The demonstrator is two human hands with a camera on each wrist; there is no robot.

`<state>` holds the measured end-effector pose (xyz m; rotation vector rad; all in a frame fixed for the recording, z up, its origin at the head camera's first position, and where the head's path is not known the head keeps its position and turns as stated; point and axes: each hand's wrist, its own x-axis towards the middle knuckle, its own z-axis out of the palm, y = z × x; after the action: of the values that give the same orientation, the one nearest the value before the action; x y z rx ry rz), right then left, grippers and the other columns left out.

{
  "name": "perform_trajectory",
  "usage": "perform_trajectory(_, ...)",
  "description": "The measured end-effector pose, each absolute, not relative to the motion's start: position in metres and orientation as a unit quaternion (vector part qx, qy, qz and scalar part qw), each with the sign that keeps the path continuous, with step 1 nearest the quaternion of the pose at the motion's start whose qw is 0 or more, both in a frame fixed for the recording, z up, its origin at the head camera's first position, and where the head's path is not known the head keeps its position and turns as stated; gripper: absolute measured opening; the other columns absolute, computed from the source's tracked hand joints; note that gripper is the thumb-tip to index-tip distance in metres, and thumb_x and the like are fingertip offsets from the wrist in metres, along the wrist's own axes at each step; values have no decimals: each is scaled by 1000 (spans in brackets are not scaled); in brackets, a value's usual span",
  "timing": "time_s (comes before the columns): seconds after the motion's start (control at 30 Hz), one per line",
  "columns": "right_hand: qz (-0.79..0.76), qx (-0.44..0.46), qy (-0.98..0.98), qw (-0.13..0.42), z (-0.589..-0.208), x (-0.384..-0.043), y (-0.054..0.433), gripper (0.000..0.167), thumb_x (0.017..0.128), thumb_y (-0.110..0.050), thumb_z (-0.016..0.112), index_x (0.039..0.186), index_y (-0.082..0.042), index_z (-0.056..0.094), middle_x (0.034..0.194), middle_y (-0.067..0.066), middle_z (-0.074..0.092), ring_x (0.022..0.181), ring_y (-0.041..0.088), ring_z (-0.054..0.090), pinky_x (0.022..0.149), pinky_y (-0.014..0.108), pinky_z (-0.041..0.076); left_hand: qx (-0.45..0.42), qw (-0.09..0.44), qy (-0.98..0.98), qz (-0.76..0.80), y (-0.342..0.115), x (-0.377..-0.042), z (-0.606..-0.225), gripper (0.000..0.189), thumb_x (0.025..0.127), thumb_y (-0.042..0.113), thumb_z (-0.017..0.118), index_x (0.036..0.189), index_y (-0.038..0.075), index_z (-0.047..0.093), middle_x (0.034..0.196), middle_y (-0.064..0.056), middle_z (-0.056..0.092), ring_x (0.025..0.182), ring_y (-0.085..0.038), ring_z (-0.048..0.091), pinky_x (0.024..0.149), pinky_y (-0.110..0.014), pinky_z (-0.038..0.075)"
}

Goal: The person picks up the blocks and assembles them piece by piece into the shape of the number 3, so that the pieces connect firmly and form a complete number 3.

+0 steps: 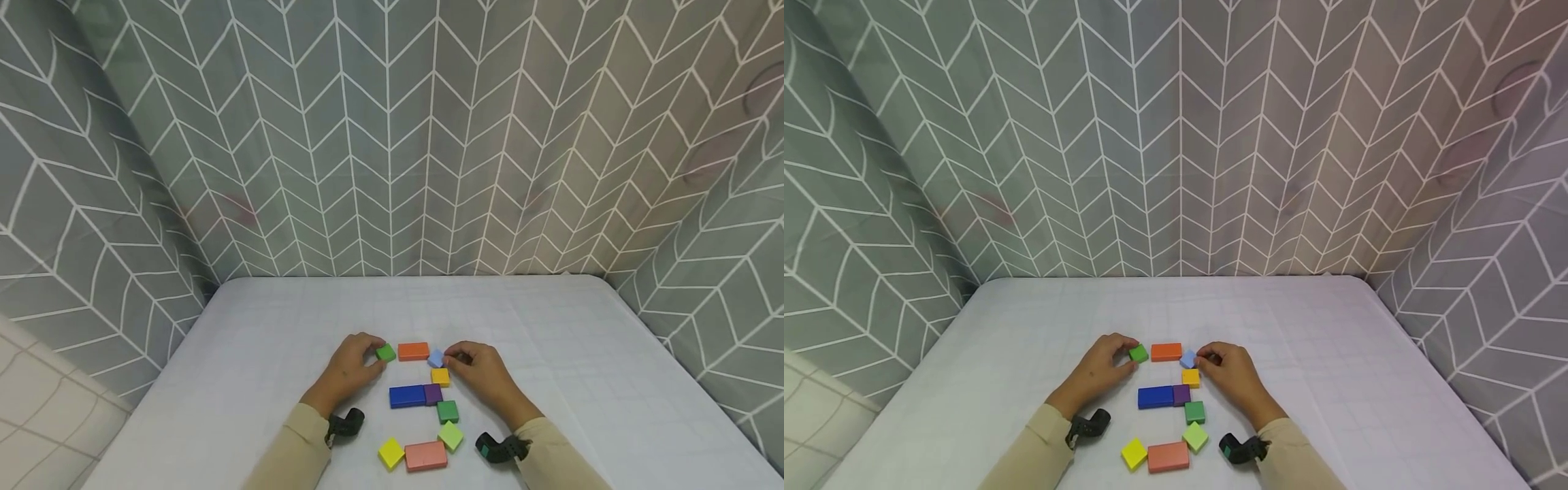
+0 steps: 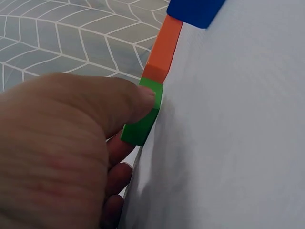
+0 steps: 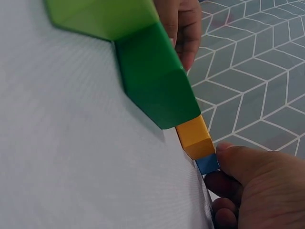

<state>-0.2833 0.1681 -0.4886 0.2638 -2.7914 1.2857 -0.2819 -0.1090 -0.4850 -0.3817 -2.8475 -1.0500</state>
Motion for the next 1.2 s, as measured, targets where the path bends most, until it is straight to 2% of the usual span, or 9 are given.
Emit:
perform_trajectory(0.37, 417, 81, -905, 25, -490, -282, 168, 7, 89, -23, 76, 95, -22, 74, 88, -10, 68, 80, 12, 57, 73, 29, 50, -113, 44, -931, -344, -107, -279, -486, 36, 85, 28, 78, 118, 16, 68, 109, 5, 67, 108, -16, 57, 99, -42, 49)
perform_trajectory(0.87, 418, 82, -904, 23, -491, -281, 166, 7, 89, -23, 75, 96, -21, 74, 87, -10, 67, 80, 13, 56, 72, 30, 50, -107, 34, -937, -330, -107, -279, -488, 43, 83, 33, 79, 121, 18, 67, 93, 10, 58, 96, -13, 51, 90, -39, 50)
perform_trajectory(1.2, 420, 81, -904, 19, -488, -285, 168, 7, 90, -23, 75, 97, -23, 74, 89, -10, 68, 82, 13, 58, 77, 32, 51, -103, 30, -939, -326, -106, -282, -486, 41, 83, 34, 79, 120, 20, 68, 95, 10, 59, 98, -14, 51, 91, -39, 49)
